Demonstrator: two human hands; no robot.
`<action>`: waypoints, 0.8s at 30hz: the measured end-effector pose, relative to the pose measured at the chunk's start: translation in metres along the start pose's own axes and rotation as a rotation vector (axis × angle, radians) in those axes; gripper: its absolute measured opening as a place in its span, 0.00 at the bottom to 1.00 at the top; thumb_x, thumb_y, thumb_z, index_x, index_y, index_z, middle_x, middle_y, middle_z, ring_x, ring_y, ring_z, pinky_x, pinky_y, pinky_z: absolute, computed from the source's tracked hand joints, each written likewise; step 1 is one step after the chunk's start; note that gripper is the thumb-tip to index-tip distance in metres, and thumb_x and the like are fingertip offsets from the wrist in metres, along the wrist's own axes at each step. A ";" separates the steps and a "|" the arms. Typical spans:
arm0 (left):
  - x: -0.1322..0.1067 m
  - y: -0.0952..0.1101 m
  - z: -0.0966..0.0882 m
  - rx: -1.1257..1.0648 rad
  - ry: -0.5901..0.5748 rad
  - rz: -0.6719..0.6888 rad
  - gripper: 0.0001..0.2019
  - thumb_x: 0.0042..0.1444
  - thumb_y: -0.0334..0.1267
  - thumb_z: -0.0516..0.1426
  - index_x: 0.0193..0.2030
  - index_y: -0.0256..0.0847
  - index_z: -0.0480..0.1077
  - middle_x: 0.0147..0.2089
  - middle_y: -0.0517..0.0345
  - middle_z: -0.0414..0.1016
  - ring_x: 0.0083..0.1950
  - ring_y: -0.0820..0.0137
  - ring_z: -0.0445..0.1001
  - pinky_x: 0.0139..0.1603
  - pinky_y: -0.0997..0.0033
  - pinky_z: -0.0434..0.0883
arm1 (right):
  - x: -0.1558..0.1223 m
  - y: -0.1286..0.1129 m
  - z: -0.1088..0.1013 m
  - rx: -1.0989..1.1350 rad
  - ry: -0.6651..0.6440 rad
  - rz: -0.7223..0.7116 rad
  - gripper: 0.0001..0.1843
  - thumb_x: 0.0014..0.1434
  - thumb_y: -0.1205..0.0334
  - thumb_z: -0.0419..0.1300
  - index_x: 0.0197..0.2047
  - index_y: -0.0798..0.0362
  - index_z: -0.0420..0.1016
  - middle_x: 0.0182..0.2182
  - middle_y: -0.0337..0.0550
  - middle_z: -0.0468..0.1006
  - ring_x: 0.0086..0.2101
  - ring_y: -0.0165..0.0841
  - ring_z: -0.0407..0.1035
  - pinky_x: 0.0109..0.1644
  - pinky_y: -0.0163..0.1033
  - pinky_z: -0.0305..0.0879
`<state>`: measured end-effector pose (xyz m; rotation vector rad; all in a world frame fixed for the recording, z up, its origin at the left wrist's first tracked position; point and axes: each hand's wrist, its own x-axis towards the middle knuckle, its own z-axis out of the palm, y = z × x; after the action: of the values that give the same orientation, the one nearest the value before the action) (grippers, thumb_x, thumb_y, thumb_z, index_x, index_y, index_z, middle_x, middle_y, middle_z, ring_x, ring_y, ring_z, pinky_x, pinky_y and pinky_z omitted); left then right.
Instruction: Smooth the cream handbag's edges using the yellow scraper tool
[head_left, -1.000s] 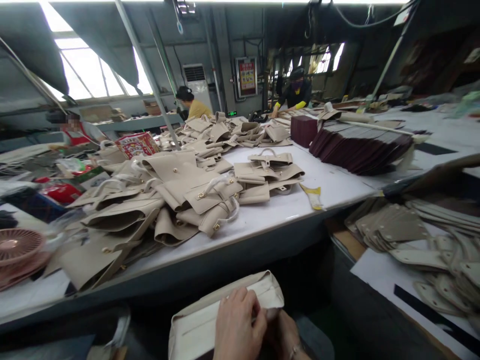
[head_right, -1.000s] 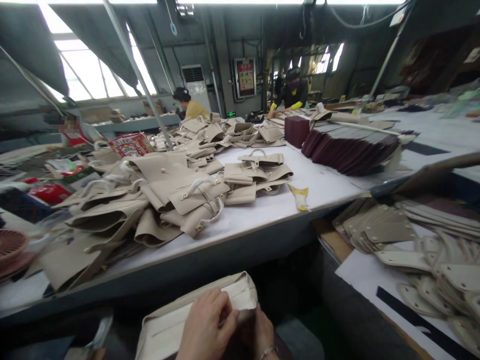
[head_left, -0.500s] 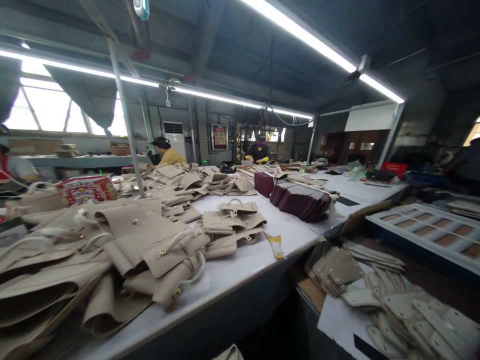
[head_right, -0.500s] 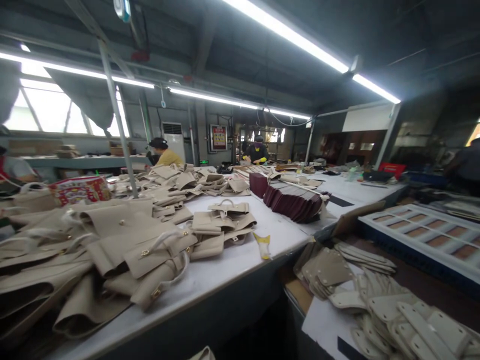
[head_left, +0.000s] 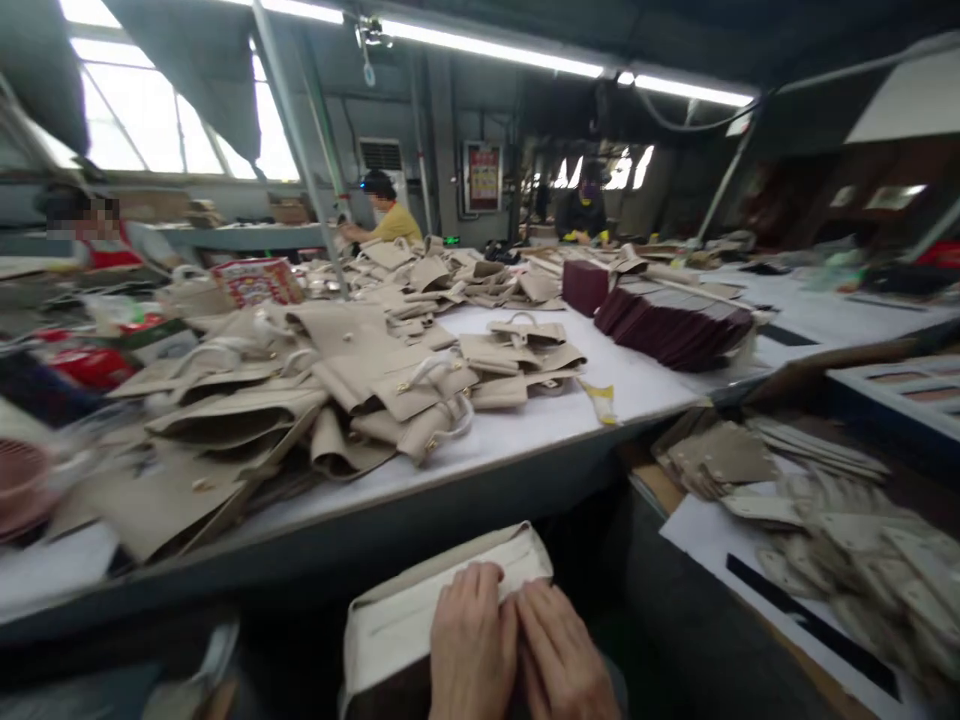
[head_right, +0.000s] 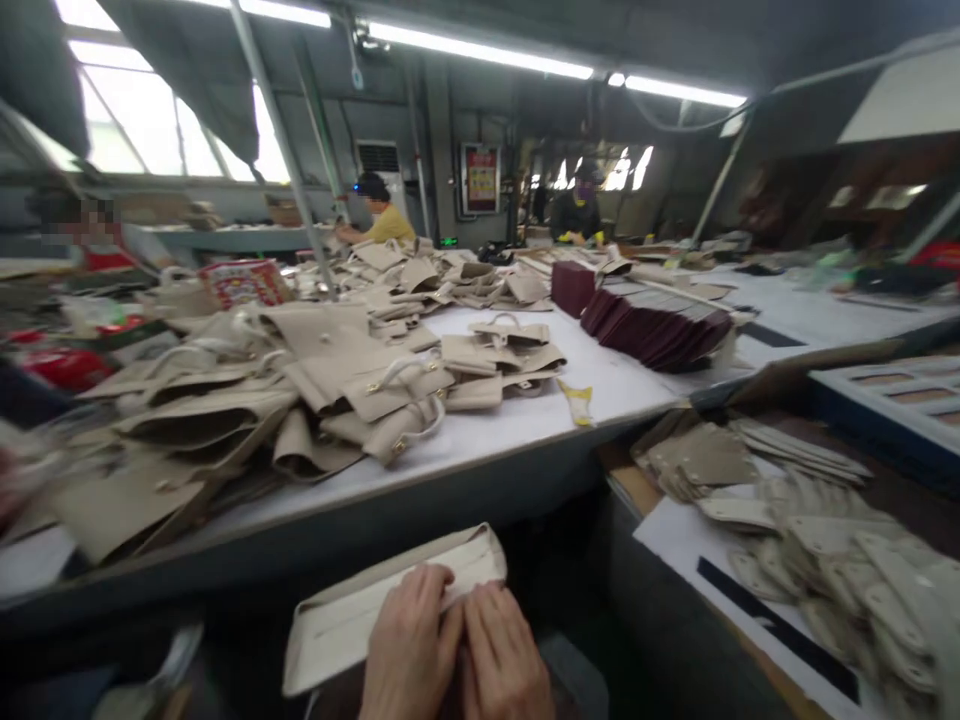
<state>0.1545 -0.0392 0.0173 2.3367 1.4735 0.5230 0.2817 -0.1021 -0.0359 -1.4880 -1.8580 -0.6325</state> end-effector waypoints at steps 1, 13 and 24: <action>-0.003 -0.001 -0.003 -0.032 0.005 -0.027 0.08 0.62 0.29 0.51 0.40 0.42 0.71 0.40 0.54 0.74 0.43 0.61 0.71 0.46 0.61 0.65 | -0.001 -0.004 -0.001 0.018 -0.052 0.013 0.19 0.64 0.69 0.50 0.55 0.62 0.73 0.52 0.52 0.76 0.54 0.43 0.69 0.52 0.47 0.73; -0.026 -0.026 -0.027 -0.114 0.129 -0.146 0.06 0.62 0.31 0.55 0.33 0.43 0.69 0.37 0.59 0.72 0.42 0.63 0.66 0.47 0.58 0.58 | 0.001 -0.031 0.013 0.197 -0.081 -0.042 0.20 0.65 0.68 0.52 0.59 0.65 0.68 0.53 0.58 0.73 0.54 0.46 0.67 0.54 0.50 0.67; -0.044 -0.046 -0.040 -0.163 0.257 -0.205 0.06 0.59 0.31 0.56 0.31 0.42 0.69 0.36 0.59 0.73 0.41 0.64 0.69 0.52 0.55 0.60 | -0.002 -0.050 0.029 0.250 -0.104 -0.143 0.33 0.62 0.68 0.55 0.69 0.63 0.55 0.53 0.56 0.73 0.55 0.47 0.66 0.56 0.50 0.63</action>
<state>0.0823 -0.0568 0.0257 2.0241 1.6898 0.8764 0.2274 -0.0938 -0.0549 -1.2552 -2.0530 -0.3755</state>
